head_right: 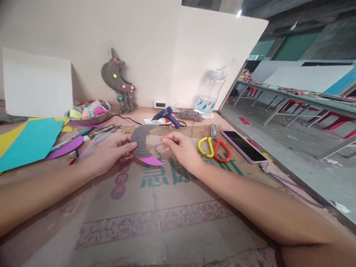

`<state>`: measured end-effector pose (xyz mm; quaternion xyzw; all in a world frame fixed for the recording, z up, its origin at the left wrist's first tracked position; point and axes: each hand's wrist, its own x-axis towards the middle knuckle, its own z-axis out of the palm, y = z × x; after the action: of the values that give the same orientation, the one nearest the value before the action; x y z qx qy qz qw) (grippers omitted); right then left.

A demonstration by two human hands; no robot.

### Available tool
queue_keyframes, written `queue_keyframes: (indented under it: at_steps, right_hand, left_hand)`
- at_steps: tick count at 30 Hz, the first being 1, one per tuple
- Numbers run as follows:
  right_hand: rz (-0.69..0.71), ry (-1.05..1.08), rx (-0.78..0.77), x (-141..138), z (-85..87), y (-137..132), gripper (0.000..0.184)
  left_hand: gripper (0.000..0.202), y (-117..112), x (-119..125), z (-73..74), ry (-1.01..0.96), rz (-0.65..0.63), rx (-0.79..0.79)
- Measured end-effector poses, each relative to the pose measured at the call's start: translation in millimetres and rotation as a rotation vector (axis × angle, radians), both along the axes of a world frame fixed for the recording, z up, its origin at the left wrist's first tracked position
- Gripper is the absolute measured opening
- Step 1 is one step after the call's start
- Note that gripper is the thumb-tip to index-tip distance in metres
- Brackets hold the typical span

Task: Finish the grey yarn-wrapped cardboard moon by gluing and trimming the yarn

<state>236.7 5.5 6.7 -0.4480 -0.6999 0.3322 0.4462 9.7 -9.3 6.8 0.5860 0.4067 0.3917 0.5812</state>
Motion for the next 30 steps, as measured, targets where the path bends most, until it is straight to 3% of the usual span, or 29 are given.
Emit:
queue_keyframes:
  at_steps: [8, 24, 30]
  right_hand:
    - [0.004, -0.112, 0.045, -0.4, 2.1, -1.6, 0.026]
    - [0.131, -0.18, 0.059, -3.6, 1.7, -5.9, 0.019]
    - [-0.017, -0.212, 0.049, -2.2, 3.0, -5.0, 0.026]
  left_hand:
    - [0.017, -0.4, 0.8, 2.2, -0.036, 0.007, -0.034]
    - [0.018, -1.2, 2.4, -0.1, -0.056, 0.02, 0.02]
    - [0.019, 0.5, 0.7, -2.2, -0.066, 0.04, 0.008]
